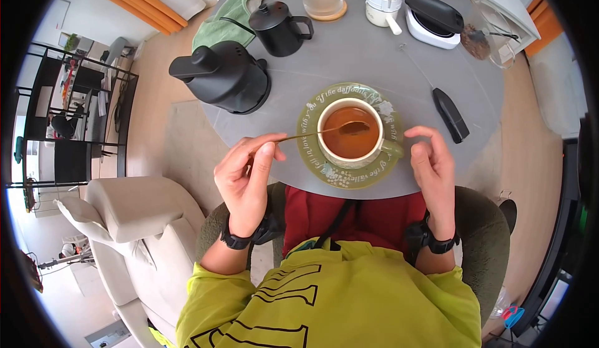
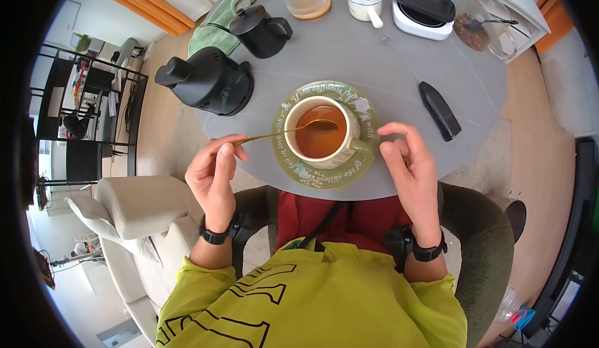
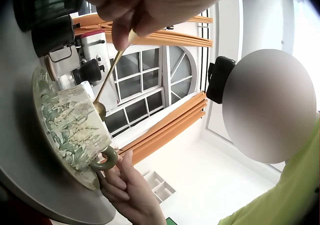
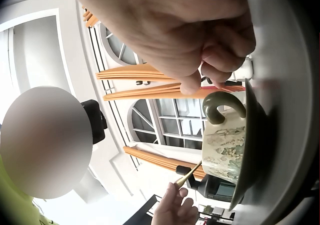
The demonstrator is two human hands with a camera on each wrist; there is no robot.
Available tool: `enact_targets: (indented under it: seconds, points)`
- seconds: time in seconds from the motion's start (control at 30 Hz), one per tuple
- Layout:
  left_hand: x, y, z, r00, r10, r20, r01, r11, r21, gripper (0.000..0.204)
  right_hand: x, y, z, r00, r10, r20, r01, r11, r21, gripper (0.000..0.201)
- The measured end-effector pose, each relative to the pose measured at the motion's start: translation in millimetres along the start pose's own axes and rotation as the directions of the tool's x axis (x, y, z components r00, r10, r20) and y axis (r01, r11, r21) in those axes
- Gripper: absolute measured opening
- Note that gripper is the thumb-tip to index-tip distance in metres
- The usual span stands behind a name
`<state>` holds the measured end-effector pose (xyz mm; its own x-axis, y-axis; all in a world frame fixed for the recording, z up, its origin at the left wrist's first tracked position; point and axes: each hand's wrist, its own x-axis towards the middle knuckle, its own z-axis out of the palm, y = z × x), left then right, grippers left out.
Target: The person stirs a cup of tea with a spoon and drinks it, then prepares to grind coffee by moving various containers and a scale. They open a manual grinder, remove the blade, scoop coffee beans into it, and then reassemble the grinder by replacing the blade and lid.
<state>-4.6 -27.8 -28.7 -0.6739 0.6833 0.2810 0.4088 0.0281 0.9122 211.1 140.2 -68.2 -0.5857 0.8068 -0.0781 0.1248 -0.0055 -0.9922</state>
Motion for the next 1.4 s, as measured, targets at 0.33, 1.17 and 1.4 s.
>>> enact_targets:
  seconds: [0.33,1.17,1.4]
  points:
    - [16.8,24.2,8.1,0.946,0.291,0.143,-0.324,0.83,0.455,0.007,2.0,12.9,-10.5,1.0,0.001,-0.018,0.0,0.999,0.049,0.013]
    - [21.4,31.2,8.0,0.949,0.221,0.224,-0.286,0.903,0.321,0.009,10.2,29.6,-7.0,0.992,-0.093,-0.08,0.096,0.995,0.034,0.01]
    - [26.2,26.8,26.7,0.959,0.183,0.218,-0.228,0.953,0.202,0.01,9.0,27.7,-7.1,0.992,-0.097,-0.085,0.098,0.995,0.005,0.01]
